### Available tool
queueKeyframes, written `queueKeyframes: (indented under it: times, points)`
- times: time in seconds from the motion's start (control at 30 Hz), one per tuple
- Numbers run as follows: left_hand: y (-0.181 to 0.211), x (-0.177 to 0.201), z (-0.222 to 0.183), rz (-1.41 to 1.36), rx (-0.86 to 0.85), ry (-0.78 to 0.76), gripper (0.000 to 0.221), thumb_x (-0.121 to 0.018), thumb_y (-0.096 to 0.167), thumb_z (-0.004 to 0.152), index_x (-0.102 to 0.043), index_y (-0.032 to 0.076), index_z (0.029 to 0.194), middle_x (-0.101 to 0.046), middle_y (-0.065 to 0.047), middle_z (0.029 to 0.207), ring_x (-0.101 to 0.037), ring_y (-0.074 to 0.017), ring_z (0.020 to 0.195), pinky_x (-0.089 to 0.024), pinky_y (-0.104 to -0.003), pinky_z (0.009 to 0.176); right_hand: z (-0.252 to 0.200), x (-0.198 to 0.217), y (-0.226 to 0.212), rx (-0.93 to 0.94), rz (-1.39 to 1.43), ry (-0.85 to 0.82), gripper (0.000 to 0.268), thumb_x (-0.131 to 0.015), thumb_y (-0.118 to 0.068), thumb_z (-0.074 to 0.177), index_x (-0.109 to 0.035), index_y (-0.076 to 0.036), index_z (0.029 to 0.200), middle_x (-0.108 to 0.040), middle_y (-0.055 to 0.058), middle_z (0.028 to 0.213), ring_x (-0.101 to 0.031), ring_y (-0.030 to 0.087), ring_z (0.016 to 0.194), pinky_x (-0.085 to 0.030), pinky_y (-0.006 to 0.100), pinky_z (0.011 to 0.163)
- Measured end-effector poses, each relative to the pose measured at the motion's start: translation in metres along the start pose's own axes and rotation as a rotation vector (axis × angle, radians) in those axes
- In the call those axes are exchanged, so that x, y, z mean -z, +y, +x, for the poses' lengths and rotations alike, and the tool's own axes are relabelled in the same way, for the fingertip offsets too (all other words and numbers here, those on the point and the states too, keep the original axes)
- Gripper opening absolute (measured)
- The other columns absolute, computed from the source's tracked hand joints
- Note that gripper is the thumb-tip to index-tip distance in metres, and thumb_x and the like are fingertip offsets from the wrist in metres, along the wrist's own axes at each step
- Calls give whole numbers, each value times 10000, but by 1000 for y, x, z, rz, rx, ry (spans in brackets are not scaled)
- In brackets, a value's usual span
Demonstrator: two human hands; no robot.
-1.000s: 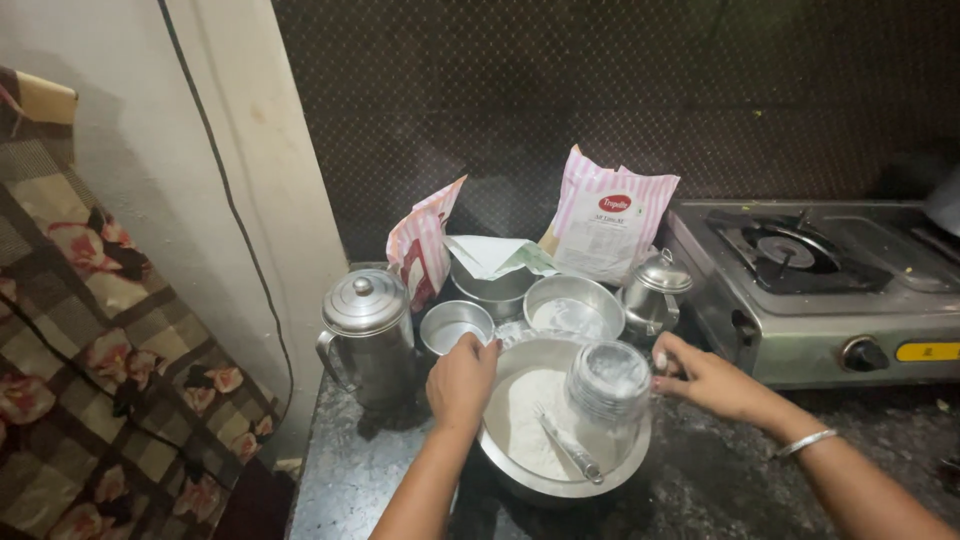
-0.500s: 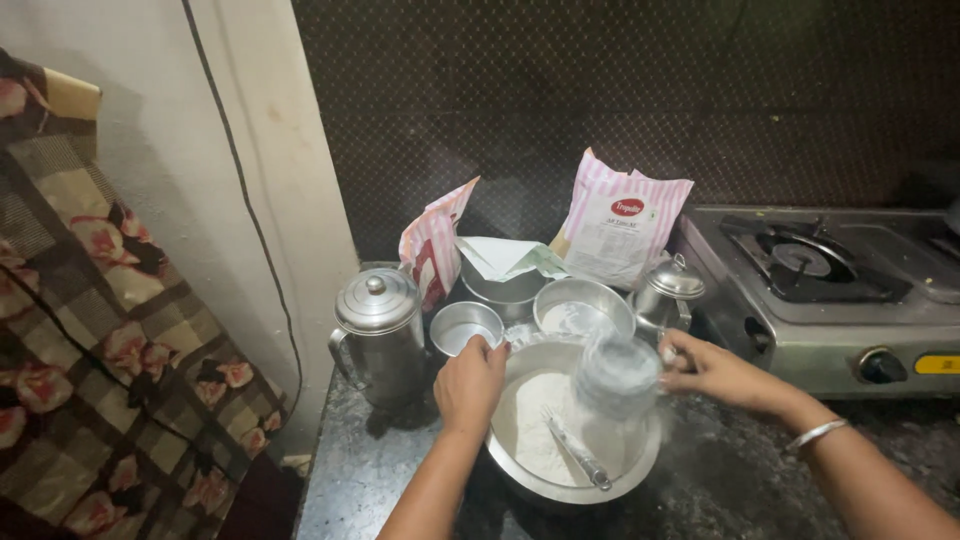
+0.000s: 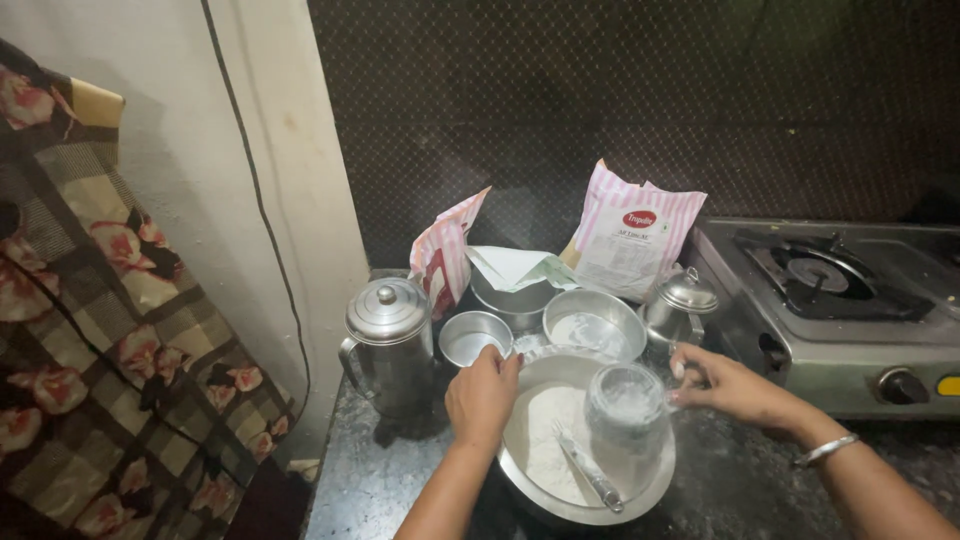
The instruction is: The person pours flour from a bag into a measuring cup and then into a bowl. They add liquid from a metal pitcher and whisk the mixture by hand until it reaches a smooth consistency.
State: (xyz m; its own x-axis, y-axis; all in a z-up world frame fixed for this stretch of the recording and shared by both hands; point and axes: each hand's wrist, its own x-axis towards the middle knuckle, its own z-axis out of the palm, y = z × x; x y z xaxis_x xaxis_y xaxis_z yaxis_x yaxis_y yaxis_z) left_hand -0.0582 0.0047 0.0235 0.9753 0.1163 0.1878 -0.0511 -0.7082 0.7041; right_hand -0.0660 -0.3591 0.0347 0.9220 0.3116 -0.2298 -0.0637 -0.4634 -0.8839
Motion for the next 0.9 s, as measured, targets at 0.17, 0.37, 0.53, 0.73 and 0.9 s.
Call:
queueKeyframes:
  times: [0.17, 0.37, 0.53, 0.73, 0.9]
  points:
    - [5, -1, -4, 12, -35, 25, 380, -622, 482, 920, -676, 106, 922, -735, -189, 820, -704, -426, 842, -516, -539, 764, 31, 12, -3, 119, -59, 137, 331, -699, -115, 893, -567, -98, 1196, -691, 55, 855, -606, 126, 789, -498, 294, 712]
    - [4, -6, -6, 42, -34, 36, 363, -626, 474, 917, -663, 119, 977, -731, -196, 809, -705, -434, 821, -518, -553, 753, 75, -43, -118, 183, -182, 442, 320, -685, -186, 915, -732, -112, 1222, -764, 42, 891, -691, 111, 699, -543, 287, 612]
    - [-6, -14, -9, 31, -26, 37, 367, -619, 478, 927, -661, 116, 969, -733, -196, 797, -708, -437, 799, -521, -561, 740, 126, -95, -151, 238, -315, 494, 250, -696, -173, 883, -780, -120, 1112, -804, 61, 925, -755, 183, 697, -589, 321, 685]
    - [-3, -10, -7, 47, 23, 26, 386, -627, 502, 918, -660, 118, 935, -729, -188, 780, -707, -424, 802, -521, -553, 733, 210, -109, -105, 328, -597, 531, 305, -678, -113, 781, -834, -120, 1043, -781, 164, 992, -747, 308, 909, -569, 400, 849]
    - [-7, -15, -1, 34, 56, 11, 393, -639, 517, 908, -649, 125, 885, -729, -179, 766, -704, -424, 803, -517, -551, 728, 205, -80, -105, 145, -516, 383, 299, -728, -273, 799, -779, -123, 1054, -766, 170, 887, -753, 316, 805, -584, 417, 781]
